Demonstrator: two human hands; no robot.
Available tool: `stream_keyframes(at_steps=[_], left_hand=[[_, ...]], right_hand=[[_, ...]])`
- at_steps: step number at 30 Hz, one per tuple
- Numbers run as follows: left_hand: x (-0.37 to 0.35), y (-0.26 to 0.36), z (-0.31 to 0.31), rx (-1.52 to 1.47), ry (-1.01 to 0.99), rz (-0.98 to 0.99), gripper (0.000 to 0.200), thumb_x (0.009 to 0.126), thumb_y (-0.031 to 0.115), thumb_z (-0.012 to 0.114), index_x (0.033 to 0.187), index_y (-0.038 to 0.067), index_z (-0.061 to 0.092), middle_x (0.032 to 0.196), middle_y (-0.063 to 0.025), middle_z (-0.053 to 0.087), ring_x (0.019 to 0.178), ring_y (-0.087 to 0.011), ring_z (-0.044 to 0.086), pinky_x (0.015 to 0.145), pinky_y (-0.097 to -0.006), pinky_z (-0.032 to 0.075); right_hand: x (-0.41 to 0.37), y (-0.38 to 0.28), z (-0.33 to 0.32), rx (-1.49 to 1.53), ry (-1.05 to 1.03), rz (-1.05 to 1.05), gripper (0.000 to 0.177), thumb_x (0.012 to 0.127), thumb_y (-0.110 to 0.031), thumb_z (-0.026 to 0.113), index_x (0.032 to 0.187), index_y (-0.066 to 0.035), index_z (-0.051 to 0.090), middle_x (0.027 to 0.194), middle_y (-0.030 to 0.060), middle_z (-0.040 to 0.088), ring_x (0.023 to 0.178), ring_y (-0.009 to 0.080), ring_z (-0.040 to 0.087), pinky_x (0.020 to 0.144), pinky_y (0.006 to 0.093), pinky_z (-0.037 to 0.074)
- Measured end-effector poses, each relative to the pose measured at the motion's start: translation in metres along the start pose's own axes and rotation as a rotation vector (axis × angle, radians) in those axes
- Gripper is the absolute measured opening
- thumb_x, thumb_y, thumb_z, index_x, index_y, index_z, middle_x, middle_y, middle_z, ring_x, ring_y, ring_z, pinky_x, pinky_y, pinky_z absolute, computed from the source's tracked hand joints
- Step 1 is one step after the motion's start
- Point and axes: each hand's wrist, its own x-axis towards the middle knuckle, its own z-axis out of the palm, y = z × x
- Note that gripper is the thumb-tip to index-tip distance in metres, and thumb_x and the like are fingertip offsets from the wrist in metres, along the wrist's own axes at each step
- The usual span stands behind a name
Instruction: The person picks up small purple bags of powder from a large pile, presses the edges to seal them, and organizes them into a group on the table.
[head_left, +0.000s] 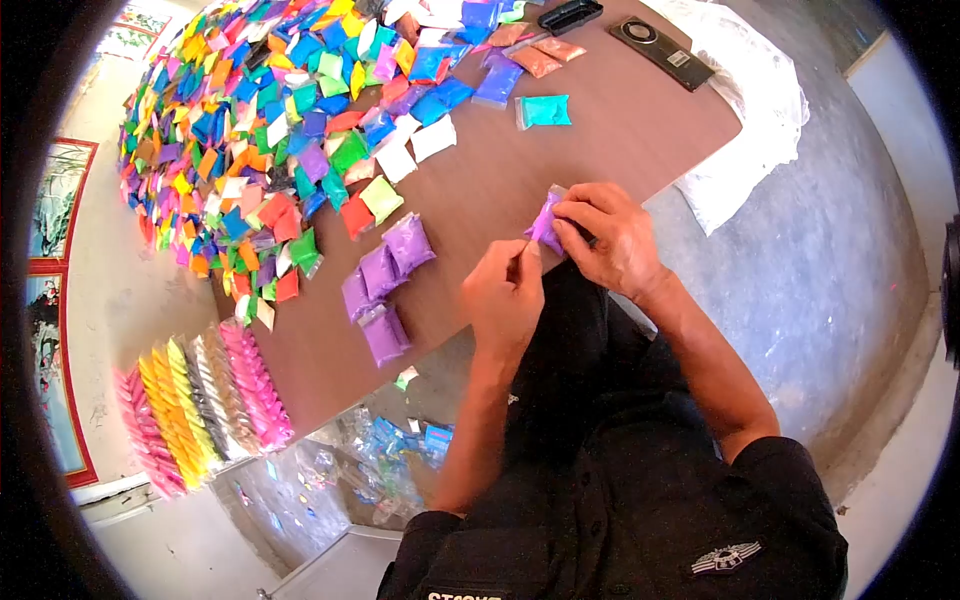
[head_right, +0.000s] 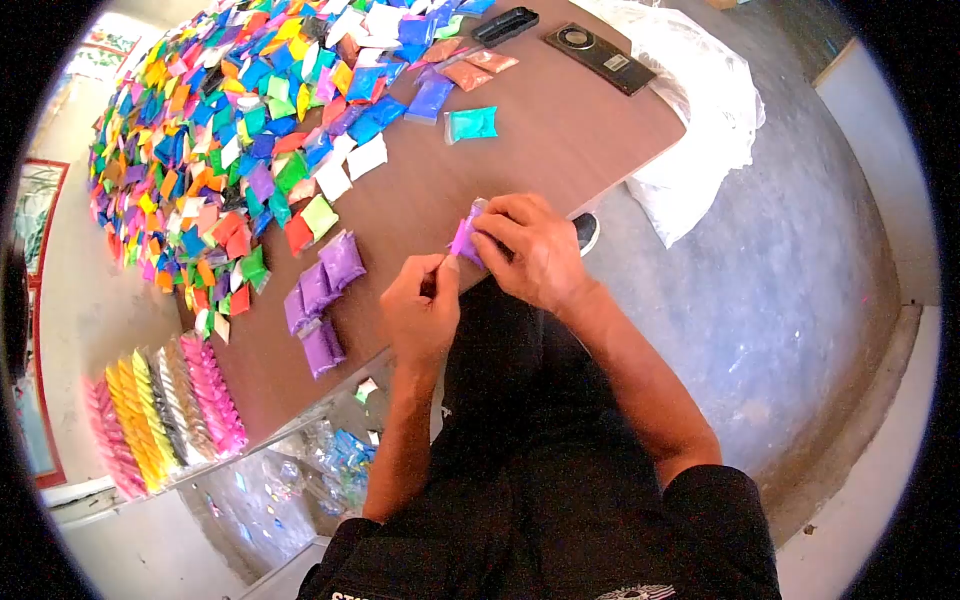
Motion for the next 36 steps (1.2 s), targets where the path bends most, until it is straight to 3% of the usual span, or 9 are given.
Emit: stream_keyframes(at_steps=[3,5,8,15,26,28,29,31,36], left_hand=[[0.005,-0.009,0.009,0.024,0.000,0.068,0.014,0.093,0.012,0.069,0.086,0.000,0.066,0.066,-0.0083,0.063,0.059,-0.0105,0.056,0.057,-0.0286,0.046],[0.013,-0.018,0.007,0.081,-0.051,0.103,0.014,0.090,0.009,0.069,0.083,0.002,0.060,0.071,-0.0151,0.063,0.060,-0.0312,0.063,0.057,-0.0384,0.048],[0.028,-0.026,0.003,0.134,-0.036,0.136,0.015,0.091,0.008,0.068,0.081,0.002,0.059,0.070,-0.0159,0.063,0.060,-0.0343,0.062,0.056,-0.0400,0.047],[0.014,0.005,-0.003,0.014,0.008,0.000,0.010,0.092,0.011,0.070,0.088,0.003,0.065,0.070,-0.0136,0.064,0.058,-0.0239,0.063,0.057,-0.0346,0.050],[0.012,-0.014,-0.003,0.172,-0.007,0.058,0.010,0.090,0.007,0.068,0.086,0.002,0.061,0.072,-0.0154,0.063,0.060,-0.0287,0.062,0.058,-0.0362,0.050],[0.008,-0.004,-0.001,0.061,0.060,0.066,0.010,0.092,0.009,0.069,0.087,0.001,0.064,0.067,-0.0108,0.060,0.055,-0.0135,0.054,0.054,-0.0308,0.045],[0.005,0.000,0.003,0.062,0.059,0.063,0.010,0.092,0.009,0.069,0.087,0.001,0.064,0.067,-0.0108,0.060,0.055,-0.0135,0.054,0.054,-0.0308,0.045],[0.000,0.004,0.010,0.111,0.015,0.169,0.012,0.091,0.008,0.068,0.083,0.003,0.059,0.072,-0.0151,0.063,0.060,-0.0300,0.063,0.057,-0.0378,0.050],[-0.001,-0.012,0.006,0.138,-0.011,0.098,0.012,0.091,0.009,0.068,0.085,0.003,0.059,0.072,-0.0151,0.063,0.061,-0.0318,0.063,0.057,-0.0397,0.049]], right_hand=[[-0.004,-0.001,0.004,0.006,0.047,-0.007,0.014,0.081,-0.012,0.077,0.095,-0.009,0.075,0.097,0.0082,0.070,0.089,0.0289,0.068,0.076,0.0385,0.056],[-0.006,0.001,0.007,-0.011,0.073,0.015,0.013,0.081,-0.010,0.078,0.093,-0.007,0.076,0.095,0.0075,0.070,0.087,0.0274,0.068,0.074,0.0366,0.056],[-0.005,-0.003,0.007,-0.012,0.082,0.030,0.011,0.081,-0.010,0.079,0.092,-0.008,0.076,0.093,0.0070,0.070,0.086,0.0265,0.068,0.074,0.0361,0.055],[-0.007,0.002,0.012,-0.006,0.153,-0.020,0.010,0.080,-0.011,0.077,0.089,-0.008,0.075,0.086,0.0085,0.068,0.079,0.0281,0.066,0.068,0.0376,0.054],[-0.007,0.000,0.015,-0.040,0.150,0.038,0.006,0.079,-0.008,0.078,0.084,-0.007,0.075,0.083,0.0077,0.069,0.074,0.0267,0.066,0.066,0.0366,0.053],[-0.007,0.000,0.015,-0.033,0.156,0.049,0.006,0.079,-0.008,0.078,0.084,-0.007,0.075,0.083,0.0078,0.069,0.074,0.0266,0.066,0.066,0.0364,0.053],[-0.007,0.000,0.015,-0.026,0.160,0.051,0.007,0.079,-0.007,0.078,0.084,-0.007,0.075,0.083,0.0079,0.069,0.074,0.0265,0.066,0.066,0.0362,0.053],[-0.006,0.000,0.018,-0.021,0.186,0.043,0.006,0.078,-0.009,0.078,0.083,-0.008,0.074,0.081,0.0068,0.067,0.073,0.0263,0.065,0.064,0.0368,0.053],[-0.007,0.001,0.016,-0.007,0.201,0.029,0.005,0.078,-0.010,0.077,0.081,-0.009,0.073,0.080,0.0062,0.065,0.072,0.0261,0.063,0.063,0.0374,0.052]])
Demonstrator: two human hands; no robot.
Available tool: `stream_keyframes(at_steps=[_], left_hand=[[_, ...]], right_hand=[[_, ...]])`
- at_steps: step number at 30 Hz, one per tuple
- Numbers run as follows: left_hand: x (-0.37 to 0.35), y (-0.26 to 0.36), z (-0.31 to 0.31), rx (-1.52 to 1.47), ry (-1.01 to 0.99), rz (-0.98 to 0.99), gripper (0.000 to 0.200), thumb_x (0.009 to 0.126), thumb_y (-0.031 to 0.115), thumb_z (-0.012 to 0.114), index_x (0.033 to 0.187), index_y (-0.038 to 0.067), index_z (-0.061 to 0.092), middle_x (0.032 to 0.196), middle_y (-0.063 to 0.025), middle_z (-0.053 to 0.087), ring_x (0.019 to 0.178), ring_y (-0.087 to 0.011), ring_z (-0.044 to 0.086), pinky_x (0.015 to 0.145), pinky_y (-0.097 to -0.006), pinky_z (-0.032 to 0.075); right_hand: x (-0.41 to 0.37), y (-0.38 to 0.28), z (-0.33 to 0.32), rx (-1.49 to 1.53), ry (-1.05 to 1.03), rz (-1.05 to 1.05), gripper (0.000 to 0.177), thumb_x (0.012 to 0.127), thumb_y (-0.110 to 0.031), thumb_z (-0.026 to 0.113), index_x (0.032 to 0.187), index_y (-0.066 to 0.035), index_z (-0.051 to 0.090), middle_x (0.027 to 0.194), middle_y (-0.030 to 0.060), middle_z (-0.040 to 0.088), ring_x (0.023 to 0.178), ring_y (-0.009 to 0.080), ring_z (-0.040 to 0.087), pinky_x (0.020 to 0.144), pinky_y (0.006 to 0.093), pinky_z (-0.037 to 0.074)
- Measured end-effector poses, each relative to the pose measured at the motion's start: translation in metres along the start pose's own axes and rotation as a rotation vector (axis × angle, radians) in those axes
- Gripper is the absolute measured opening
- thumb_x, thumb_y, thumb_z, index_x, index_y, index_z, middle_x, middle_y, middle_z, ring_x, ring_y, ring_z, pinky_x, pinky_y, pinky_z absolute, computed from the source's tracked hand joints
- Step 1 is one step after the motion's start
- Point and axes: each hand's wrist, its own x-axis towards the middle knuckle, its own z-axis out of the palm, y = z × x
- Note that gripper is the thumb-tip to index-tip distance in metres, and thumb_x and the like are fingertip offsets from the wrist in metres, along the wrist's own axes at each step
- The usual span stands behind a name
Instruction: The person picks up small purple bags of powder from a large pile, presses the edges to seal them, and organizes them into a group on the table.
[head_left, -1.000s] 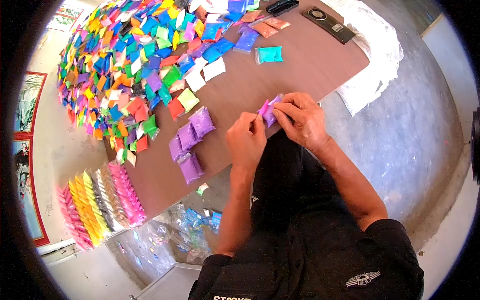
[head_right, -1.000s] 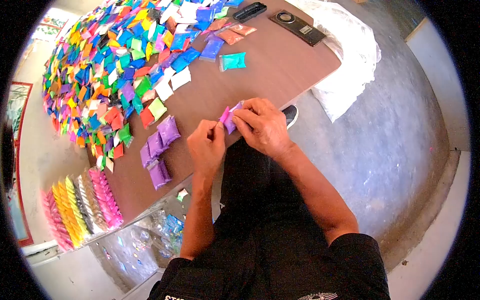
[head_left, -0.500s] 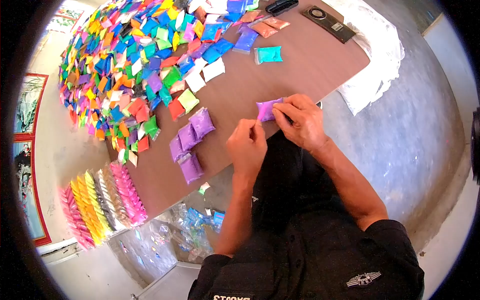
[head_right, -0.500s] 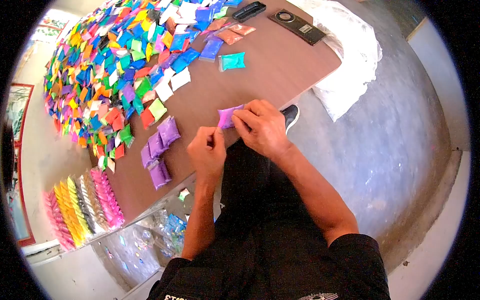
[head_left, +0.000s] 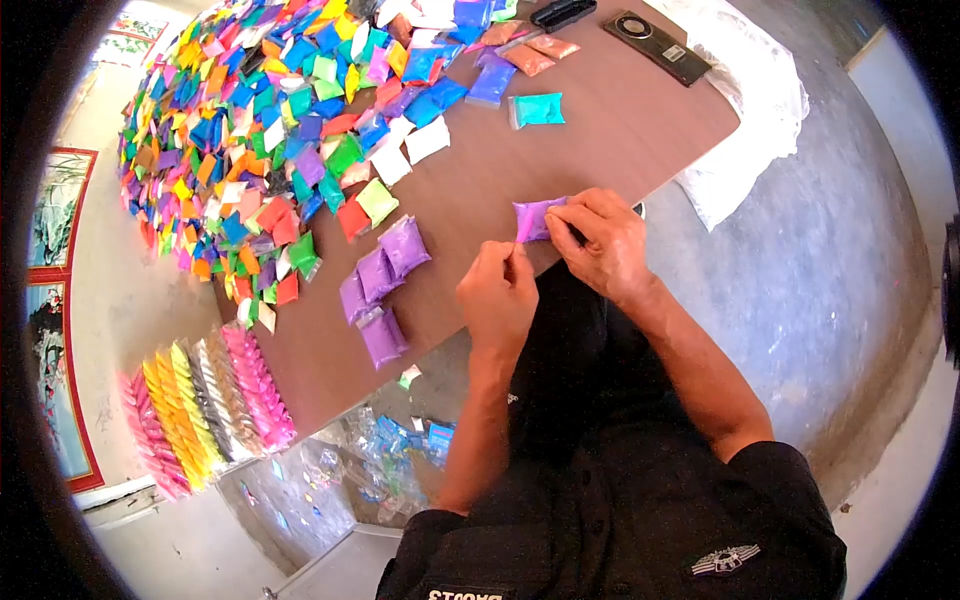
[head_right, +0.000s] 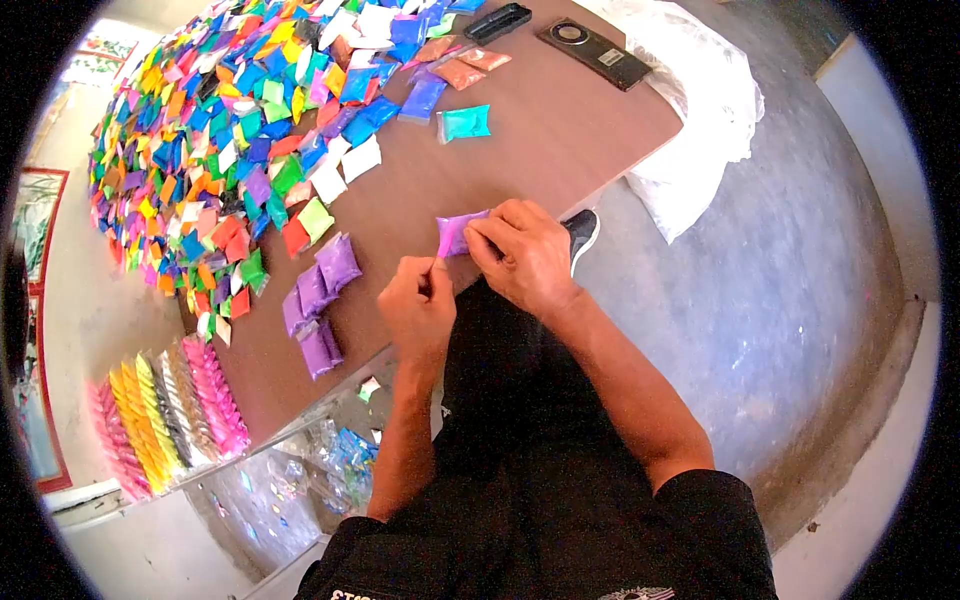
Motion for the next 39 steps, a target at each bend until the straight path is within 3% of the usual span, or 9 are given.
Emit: stream_keyframes(at_steps=[6,8,9,15,21,26,28,31,39], left_hand=[[-0.001,0.011,-0.044,0.042,0.110,-0.068,0.009,0.092,0.008,0.068,0.088,0.002,0.063,0.071,-0.0129,0.063,0.059,-0.0237,0.063,0.056,-0.0363,0.048],[-0.005,0.016,-0.068,0.029,0.246,-0.093,0.012,0.094,0.012,0.070,0.087,0.002,0.067,0.065,-0.0025,0.060,0.059,-0.0073,0.053,0.056,-0.0274,0.045],[-0.008,0.009,-0.080,0.063,0.283,-0.093,0.013,0.094,0.014,0.070,0.087,0.003,0.068,0.066,0.0001,0.059,0.060,-0.0062,0.052,0.056,-0.0256,0.043],[-0.026,-0.068,-0.158,0.035,0.546,-0.260,0.018,0.095,0.018,0.070,0.089,0.001,0.068,0.070,-0.0006,0.062,0.063,-0.0068,0.053,0.057,-0.0246,0.043],[-0.038,-0.129,-0.197,0.076,0.613,-0.446,0.019,0.096,0.019,0.070,0.090,0.000,0.068,0.069,-0.0007,0.062,0.063,-0.0073,0.055,0.058,-0.0253,0.045],[-0.040,-0.168,-0.212,0.165,0.613,-0.501,0.022,0.096,0.020,0.068,0.089,-0.001,0.068,0.070,-0.0016,0.063,0.063,-0.0083,0.055,0.058,-0.0276,0.046],[-0.038,-0.173,-0.216,0.177,0.585,-0.568,0.024,0.094,0.021,0.071,0.090,-0.002,0.070,0.077,-0.0041,0.066,0.069,-0.0124,0.059,0.065,-0.0301,0.049],[-0.036,-0.184,-0.212,0.188,0.612,-0.385,0.017,0.094,0.015,0.071,0.090,-0.002,0.068,0.070,-0.0025,0.063,0.064,-0.0087,0.056,0.059,-0.0274,0.047],[-0.036,-0.177,-0.215,0.116,0.566,-0.444,0.017,0.093,0.014,0.072,0.089,-0.001,0.068,0.072,-0.0035,0.064,0.064,-0.0095,0.057,0.060,-0.0282,0.048]], right_hand=[[-0.002,0.002,0.002,0.000,-0.002,-0.032,0.009,0.078,-0.011,0.079,0.084,-0.008,0.073,0.081,0.0071,0.066,0.073,0.0271,0.064,0.064,0.0386,0.053],[0.000,-0.007,-0.005,-0.016,-0.083,0.035,0.014,0.079,-0.009,0.080,0.090,-0.004,0.075,0.089,0.0102,0.070,0.079,0.0279,0.068,0.070,0.0371,0.055],[0.001,-0.010,-0.006,-0.008,-0.096,0.026,0.014,0.079,-0.009,0.080,0.090,-0.004,0.075,0.089,0.0102,0.070,0.079,0.0279,0.068,0.070,0.0371,0.055],[0.006,-0.023,-0.004,-0.078,-0.252,-0.108,0.022,0.078,-0.010,0.081,0.099,-0.006,0.075,0.101,0.0097,0.070,0.093,0.0289,0.067,0.081,0.0387,0.056],[-0.001,-0.059,0.027,-0.007,-0.464,-0.331,0.025,0.078,-0.005,0.069,0.102,-0.007,0.071,0.110,0.0085,0.068,0.104,0.0303,0.065,0.087,0.0400,0.055],[-0.014,-0.088,0.064,0.119,-0.565,-0.369,0.023,0.079,-0.004,0.064,0.102,-0.005,0.069,0.113,0.0092,0.067,0.107,0.0308,0.065,0.090,0.0405,0.055],[-0.016,-0.095,0.075,0.160,-0.644,-0.362,0.027,0.081,0.001,0.065,0.107,-0.004,0.070,0.116,0.0115,0.067,0.111,0.0321,0.064,0.094,0.0410,0.053],[-0.009,-0.106,0.087,0.182,-0.696,-0.358,0.028,0.081,0.002,0.064,0.108,-0.004,0.070,0.117,0.0122,0.067,0.110,0.0320,0.064,0.095,0.0411,0.053],[-0.010,-0.113,0.110,0.185,-0.663,-0.377,0.027,0.080,0.000,0.063,0.107,-0.003,0.069,0.117,0.0124,0.068,0.109,0.0319,0.065,0.093,0.0412,0.053]])
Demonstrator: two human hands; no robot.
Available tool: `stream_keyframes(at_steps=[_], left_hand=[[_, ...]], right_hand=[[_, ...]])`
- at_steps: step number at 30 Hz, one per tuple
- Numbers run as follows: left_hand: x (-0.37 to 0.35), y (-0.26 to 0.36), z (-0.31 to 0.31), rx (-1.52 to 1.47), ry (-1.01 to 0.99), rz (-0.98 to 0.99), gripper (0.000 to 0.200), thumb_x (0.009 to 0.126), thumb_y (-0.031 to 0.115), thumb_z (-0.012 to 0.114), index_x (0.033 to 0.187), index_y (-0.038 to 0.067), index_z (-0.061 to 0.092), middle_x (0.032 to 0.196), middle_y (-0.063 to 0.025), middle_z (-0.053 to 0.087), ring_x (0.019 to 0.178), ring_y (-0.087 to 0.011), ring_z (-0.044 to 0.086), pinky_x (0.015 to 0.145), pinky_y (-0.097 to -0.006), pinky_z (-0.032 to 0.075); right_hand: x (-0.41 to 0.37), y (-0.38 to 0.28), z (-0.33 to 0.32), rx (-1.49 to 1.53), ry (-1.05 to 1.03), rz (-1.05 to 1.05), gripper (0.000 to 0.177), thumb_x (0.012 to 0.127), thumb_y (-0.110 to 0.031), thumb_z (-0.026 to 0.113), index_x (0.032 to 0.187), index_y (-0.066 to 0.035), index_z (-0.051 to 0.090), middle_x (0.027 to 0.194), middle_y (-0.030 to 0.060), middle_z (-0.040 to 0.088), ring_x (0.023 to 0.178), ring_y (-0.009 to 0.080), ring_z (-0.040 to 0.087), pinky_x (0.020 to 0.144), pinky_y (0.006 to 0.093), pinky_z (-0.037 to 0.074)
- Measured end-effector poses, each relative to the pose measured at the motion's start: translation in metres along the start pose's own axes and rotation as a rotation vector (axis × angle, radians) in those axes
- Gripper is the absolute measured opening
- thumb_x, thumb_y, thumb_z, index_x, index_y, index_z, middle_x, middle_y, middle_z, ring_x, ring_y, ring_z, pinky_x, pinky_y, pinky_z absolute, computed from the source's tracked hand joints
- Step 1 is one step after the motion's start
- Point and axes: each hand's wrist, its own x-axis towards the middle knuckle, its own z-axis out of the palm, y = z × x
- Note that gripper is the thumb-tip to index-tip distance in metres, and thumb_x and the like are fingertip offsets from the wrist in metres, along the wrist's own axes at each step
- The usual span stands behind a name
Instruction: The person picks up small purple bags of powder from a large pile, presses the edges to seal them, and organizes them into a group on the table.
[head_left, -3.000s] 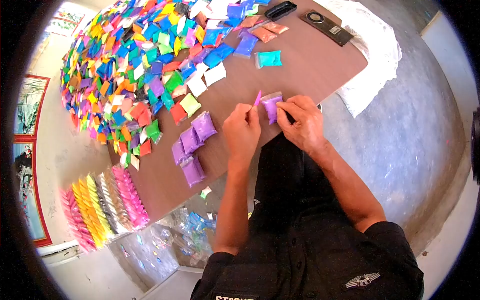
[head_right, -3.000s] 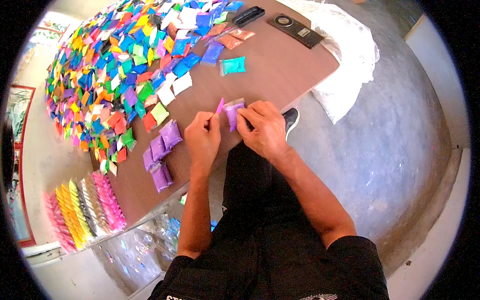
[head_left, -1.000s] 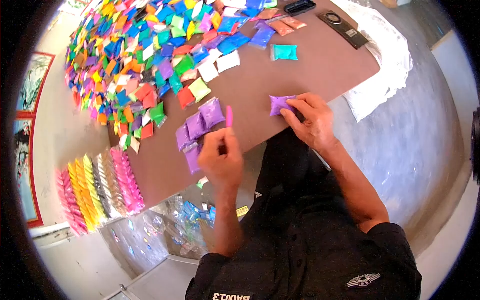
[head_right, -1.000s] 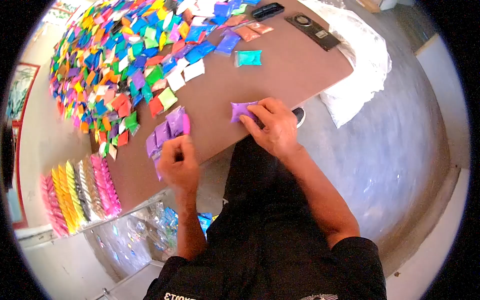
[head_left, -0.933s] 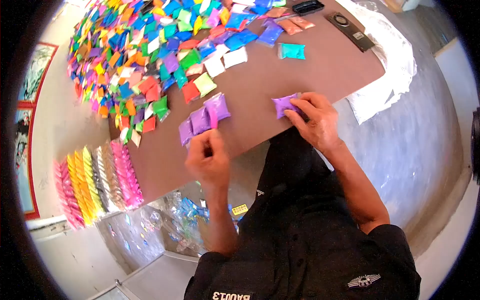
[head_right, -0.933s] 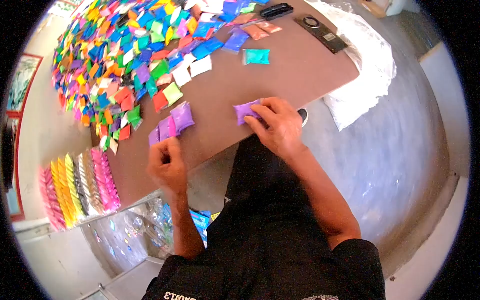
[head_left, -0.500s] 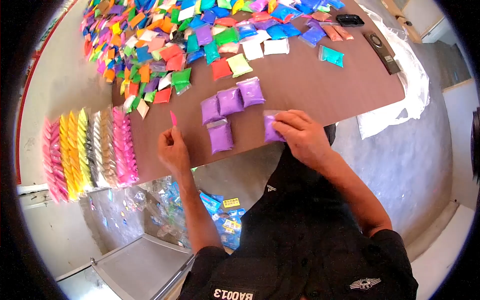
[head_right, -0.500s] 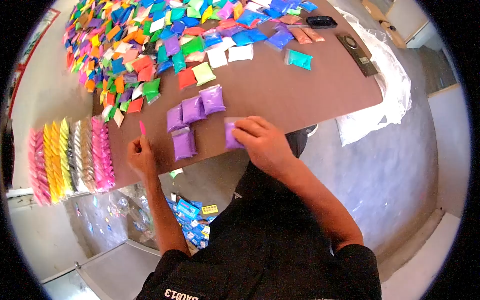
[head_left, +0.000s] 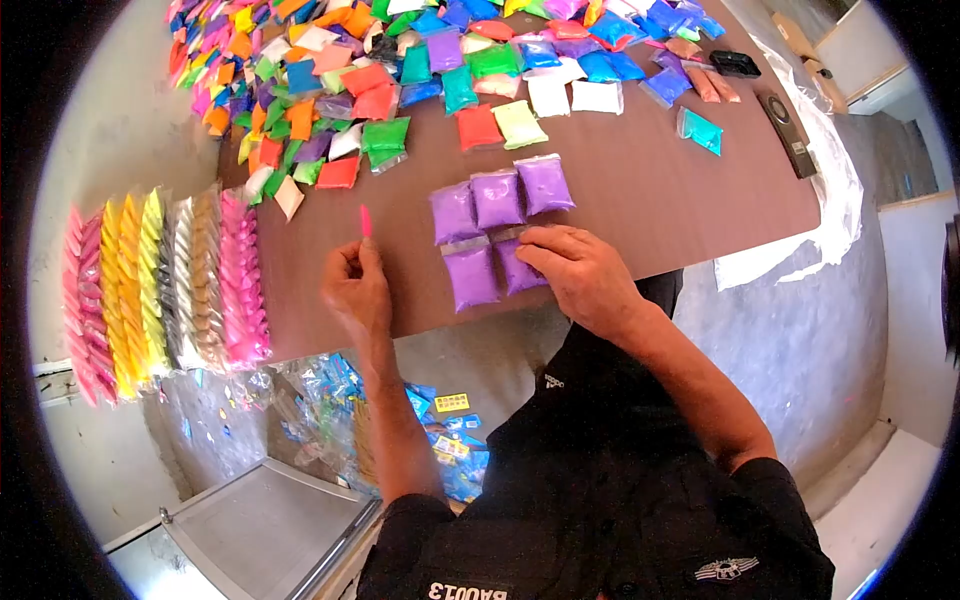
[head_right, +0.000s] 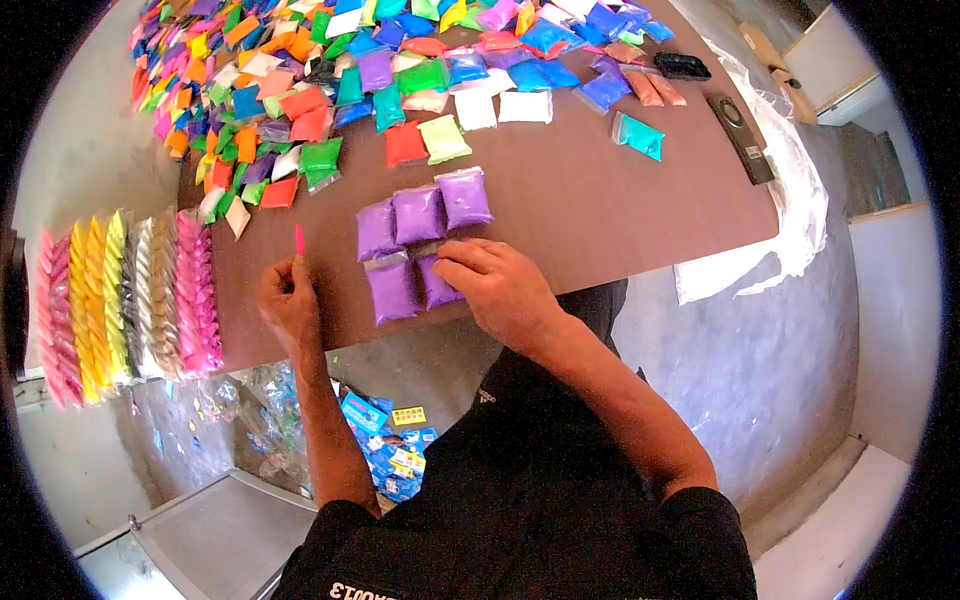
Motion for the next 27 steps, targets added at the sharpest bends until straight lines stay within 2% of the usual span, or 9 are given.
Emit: stream_keyframes(at_steps=[5,7,11,13,14,20,21,23,27], left_hand=[[0.000,-0.011,0.001,0.014,-0.004,-0.007,0.017,0.093,0.014,0.072,0.088,-0.002,0.068,0.072,-0.0054,0.065,0.064,-0.0106,0.057,0.060,-0.0290,0.048],[0.001,-0.008,0.000,0.031,-0.042,0.010,0.017,0.092,0.014,0.072,0.088,-0.002,0.069,0.071,-0.0070,0.065,0.064,-0.0117,0.059,0.060,-0.0295,0.049],[-0.002,0.003,0.001,-0.001,-0.003,-0.016,0.016,0.092,0.013,0.072,0.090,-0.003,0.069,0.071,-0.0088,0.066,0.064,-0.0131,0.061,0.060,-0.0302,0.050],[-0.003,0.008,0.001,0.073,-0.030,0.073,0.013,0.092,0.011,0.071,0.092,-0.002,0.070,0.070,-0.0109,0.067,0.063,-0.0138,0.063,0.060,-0.0301,0.050],[-0.005,0.014,0.002,0.100,-0.027,0.100,0.009,0.091,0.008,0.070,0.089,-0.001,0.069,0.071,-0.0126,0.065,0.062,-0.0182,0.063,0.060,-0.0320,0.050],[0.006,0.011,-0.003,0.335,-0.075,0.306,0.007,0.087,0.007,0.071,0.084,0.004,0.066,0.079,-0.0141,0.063,0.066,-0.0295,0.063,0.061,-0.0392,0.051],[0.007,0.012,-0.004,0.338,-0.075,0.309,0.007,0.087,0.007,0.071,0.084,0.004,0.066,0.079,-0.0141,0.063,0.066,-0.0295,0.063,0.061,-0.0392,0.051],[0.011,0.015,-0.007,0.357,-0.116,0.289,0.007,0.087,0.007,0.071,0.089,0.000,0.069,0.078,-0.0121,0.065,0.069,-0.0219,0.066,0.062,-0.0369,0.051],[0.021,0.017,-0.006,0.264,-0.188,0.177,0.009,0.088,0.008,0.073,0.092,0.001,0.070,0.079,-0.0116,0.067,0.069,-0.0209,0.065,0.064,-0.0340,0.052]], right_hand=[[-0.003,0.000,0.001,0.020,0.008,0.028,0.026,0.082,0.003,0.063,0.106,-0.001,0.070,0.116,0.0141,0.068,0.108,0.0331,0.066,0.093,0.0416,0.054],[0.000,-0.002,0.002,0.030,0.039,0.042,0.031,0.076,0.003,0.063,0.107,-0.002,0.068,0.117,0.0135,0.067,0.107,0.0332,0.066,0.093,0.0418,0.054],[-0.004,-0.004,-0.001,0.006,0.123,0.041,0.030,0.076,0.005,0.063,0.104,-0.001,0.069,0.114,0.0138,0.068,0.104,0.0338,0.066,0.091,0.0421,0.054],[-0.013,0.000,-0.006,0.020,0.164,0.082,0.028,0.075,0.007,0.064,0.101,-0.001,0.070,0.109,0.0144,0.069,0.100,0.0341,0.067,0.087,0.0420,0.055],[-0.016,0.002,-0.009,0.023,0.167,0.076,0.028,0.075,0.007,0.064,0.101,-0.001,0.070,0.109,0.0144,0.069,0.100,0.0341,0.067,0.087,0.0420,0.055],[-0.028,0.014,-0.012,0.052,0.248,0.194,0.026,0.075,0.008,0.063,0.097,-0.001,0.070,0.103,0.0145,0.070,0.094,0.0336,0.068,0.082,0.0407,0.056],[-0.027,0.015,-0.010,0.041,0.259,0.193,0.024,0.075,0.008,0.063,0.096,-0.002,0.070,0.102,0.0142,0.070,0.093,0.0330,0.068,0.081,0.0402,0.056],[-0.027,0.016,-0.007,0.030,0.274,0.195,0.023,0.075,0.008,0.063,0.095,-0.002,0.069,0.101,0.0139,0.070,0.093,0.0325,0.068,0.080,0.0398,0.056],[-0.026,0.019,-0.003,-0.024,0.295,0.161,0.021,0.074,0.007,0.064,0.092,-0.003,0.069,0.096,0.0128,0.071,0.089,0.0315,0.069,0.077,0.0395,0.056]])
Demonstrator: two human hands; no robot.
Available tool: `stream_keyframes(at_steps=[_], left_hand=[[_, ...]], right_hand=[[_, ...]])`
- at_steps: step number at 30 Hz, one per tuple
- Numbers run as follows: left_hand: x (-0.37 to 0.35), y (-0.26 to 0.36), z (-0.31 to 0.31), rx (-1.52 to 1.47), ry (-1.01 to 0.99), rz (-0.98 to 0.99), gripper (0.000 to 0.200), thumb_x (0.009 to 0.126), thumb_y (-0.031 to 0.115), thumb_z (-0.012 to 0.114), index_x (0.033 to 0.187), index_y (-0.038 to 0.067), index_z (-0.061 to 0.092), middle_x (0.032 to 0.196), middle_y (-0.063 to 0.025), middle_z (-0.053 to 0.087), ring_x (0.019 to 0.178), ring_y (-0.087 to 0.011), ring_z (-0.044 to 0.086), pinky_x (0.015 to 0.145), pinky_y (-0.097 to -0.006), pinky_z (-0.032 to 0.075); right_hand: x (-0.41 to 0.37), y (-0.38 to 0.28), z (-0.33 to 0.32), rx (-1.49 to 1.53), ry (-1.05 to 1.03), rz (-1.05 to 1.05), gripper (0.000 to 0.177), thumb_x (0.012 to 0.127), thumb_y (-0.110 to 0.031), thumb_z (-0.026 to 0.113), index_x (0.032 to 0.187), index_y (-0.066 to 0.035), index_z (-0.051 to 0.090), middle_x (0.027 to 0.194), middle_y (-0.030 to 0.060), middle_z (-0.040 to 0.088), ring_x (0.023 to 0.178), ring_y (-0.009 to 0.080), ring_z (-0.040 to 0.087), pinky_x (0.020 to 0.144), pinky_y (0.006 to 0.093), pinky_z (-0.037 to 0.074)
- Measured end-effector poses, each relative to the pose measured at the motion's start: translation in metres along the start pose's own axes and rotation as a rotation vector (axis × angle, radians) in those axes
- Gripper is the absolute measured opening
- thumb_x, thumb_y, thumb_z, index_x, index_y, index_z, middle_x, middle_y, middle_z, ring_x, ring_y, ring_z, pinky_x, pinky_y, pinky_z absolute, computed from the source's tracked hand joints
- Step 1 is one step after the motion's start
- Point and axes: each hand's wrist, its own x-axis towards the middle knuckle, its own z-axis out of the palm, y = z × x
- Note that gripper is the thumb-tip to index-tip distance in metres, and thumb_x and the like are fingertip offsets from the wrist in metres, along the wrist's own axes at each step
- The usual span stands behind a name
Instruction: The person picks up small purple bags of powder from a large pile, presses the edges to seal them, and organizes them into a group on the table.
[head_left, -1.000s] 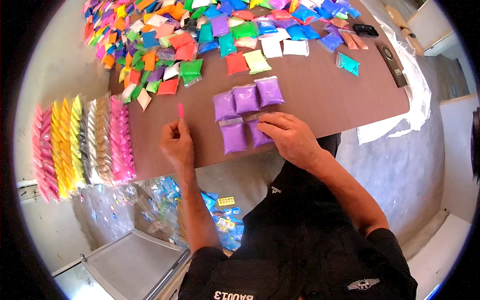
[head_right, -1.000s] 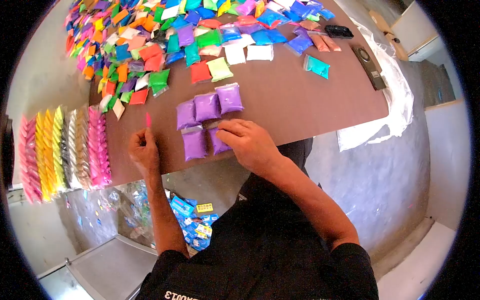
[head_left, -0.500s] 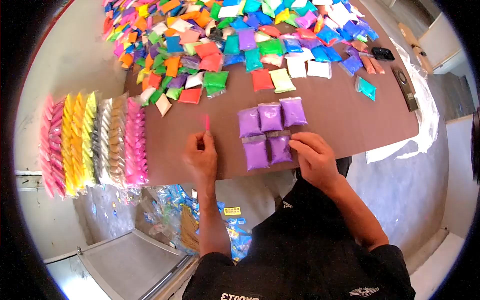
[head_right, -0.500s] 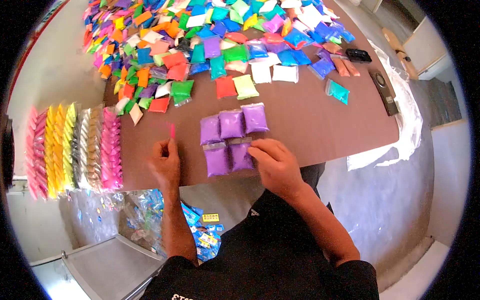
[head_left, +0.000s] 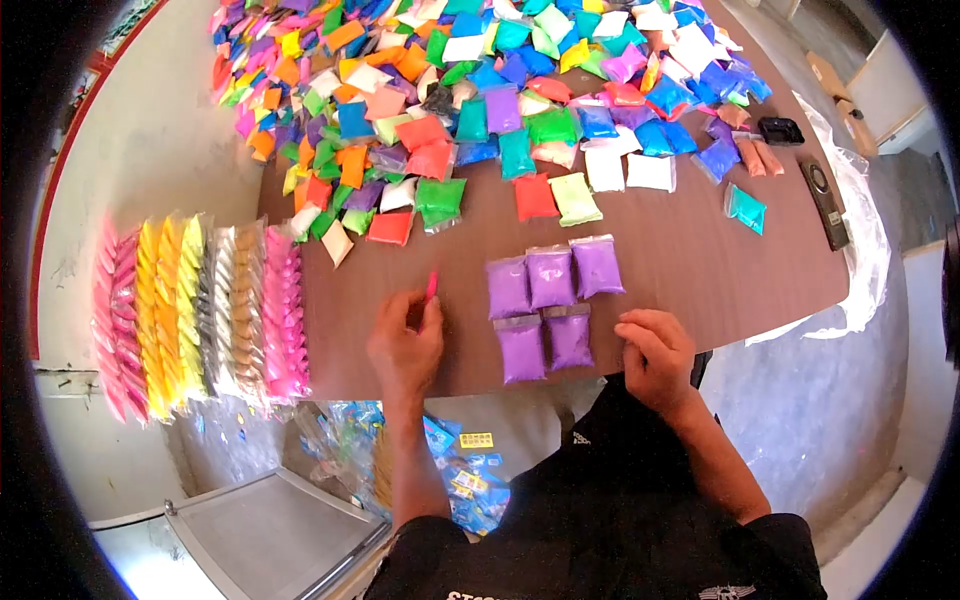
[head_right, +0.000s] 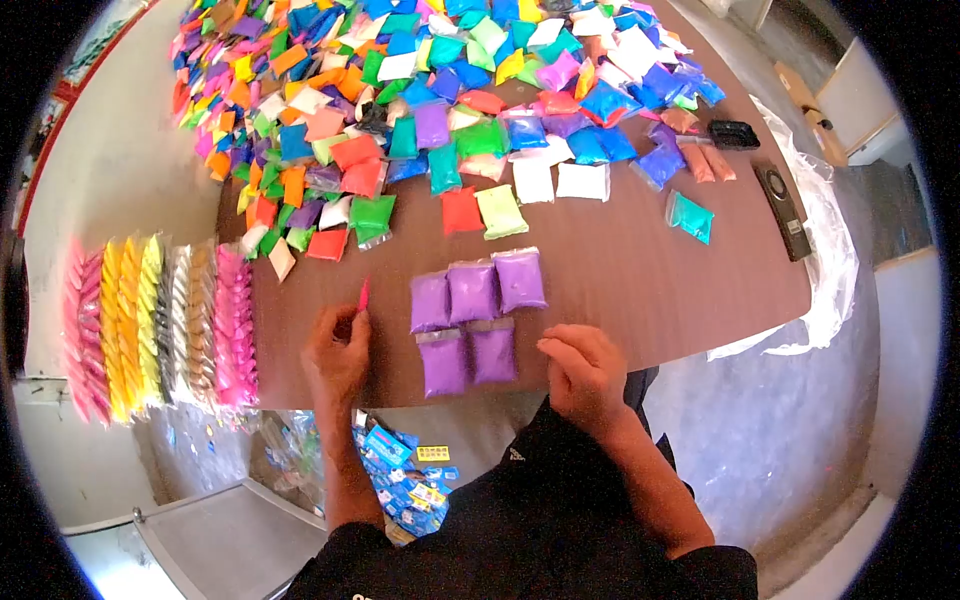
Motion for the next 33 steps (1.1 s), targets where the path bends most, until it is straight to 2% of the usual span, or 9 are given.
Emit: stream_keyframes(at_steps=[2,9,11,15,18,23,26,30,33], left_hand=[[0.012,0.003,0.002,-0.040,-0.008,0.007,0.011,0.087,0.012,0.073,0.096,0.005,0.071,0.089,-0.0132,0.069,0.075,-0.0263,0.068,0.066,-0.0370,0.054],[0.111,0.078,0.039,-0.097,-0.086,0.110,0.022,0.087,0.020,0.076,0.098,0.002,0.070,0.093,-0.0152,0.070,0.077,-0.0291,0.068,0.069,-0.0398,0.054],[0.143,0.074,0.072,0.077,0.010,0.355,0.035,0.088,0.030,0.074,0.108,0.002,0.070,0.092,-0.0160,0.072,0.083,-0.0289,0.071,0.073,-0.0400,0.054],[0.188,0.084,0.112,0.145,-0.009,0.330,0.046,0.087,0.036,0.073,0.118,0.001,0.066,0.096,-0.0173,0.072,0.089,-0.0346,0.071,0.078,-0.0442,0.054],[0.205,0.084,0.129,0.045,-0.055,0.281,0.051,0.082,0.029,0.077,0.119,-0.002,0.061,0.097,-0.0207,0.071,0.087,-0.0382,0.070,0.075,-0.0483,0.054],[0.218,0.067,0.142,-0.376,-0.168,0.019,0.057,0.072,0.023,0.085,0.117,-0.005,0.064,0.082,-0.0091,0.068,0.075,-0.0168,0.065,0.067,-0.0313,0.052],[0.209,0.073,0.121,-0.539,-0.263,-0.084,0.051,0.071,0.020,0.087,0.110,-0.006,0.066,0.080,-0.0037,0.065,0.071,-0.0100,0.059,0.064,-0.0256,0.049],[0.159,0.120,0.066,-0.559,-0.196,0.026,0.037,0.076,0.019,0.084,0.106,0.002,0.070,0.083,-0.0005,0.065,0.071,-0.0094,0.058,0.062,-0.0258,0.047],[0.106,0.146,0.039,-0.615,-0.256,-0.001,0.035,0.077,0.015,0.084,0.105,0.001,0.069,0.084,-0.0017,0.069,0.075,-0.0078,0.062,0.066,-0.0249,0.050]], right_hand=[[0.000,0.000,0.001,0.000,0.018,-0.010,0.021,0.074,0.006,0.064,0.092,-0.004,0.069,0.095,0.0123,0.071,0.087,0.0312,0.069,0.076,0.0395,0.057],[0.000,0.002,0.000,-0.011,0.016,-0.023,0.022,0.072,0.006,0.065,0.091,-0.005,0.069,0.094,0.0106,0.070,0.084,0.0295,0.070,0.074,0.0384,0.057],[-0.001,0.003,0.000,-0.014,0.015,-0.028,0.023,0.071,0.005,0.065,0.091,-0.005,0.069,0.094,0.0102,0.070,0.083,0.0290,0.070,0.074,0.0380,0.057],[-0.002,0.006,0.002,-0.019,0.026,-0.042,0.022,0.071,0.004,0.066,0.090,-0.006,0.069,0.093,0.0088,0.070,0.084,0.0275,0.070,0.073,0.0368,0.057],[-0.002,0.006,0.001,-0.009,0.027,-0.037,0.021,0.072,0.003,0.067,0.090,-0.007,0.069,0.092,0.0076,0.071,0.084,0.0263,0.071,0.072,0.0363,0.058],[-0.003,0.007,0.001,0.012,0.041,-0.039,0.018,0.072,0.002,0.067,0.088,-0.007,0.069,0.092,0.0078,0.071,0.085,0.0258,0.071,0.073,0.0360,0.058],[-0.001,0.003,-0.005,0.022,0.006,-0.025,0.018,0.072,0.003,0.068,0.088,-0.007,0.069,0.092,0.0083,0.071,0.085,0.0265,0.070,0.074,0.0362,0.058],[-0.001,0.000,-0.006,0.044,0.027,-0.026,0.020,0.071,0.004,0.068,0.088,-0.006,0.070,0.093,0.0092,0.071,0.085,0.0281,0.070,0.075,0.0364,0.058],[-0.002,0.000,-0.011,0.120,0.025,0.037,0.019,0.073,0.004,0.068,0.091,-0.005,0.070,0.095,0.0119,0.070,0.088,0.0301,0.069,0.078,0.0359,0.057]])
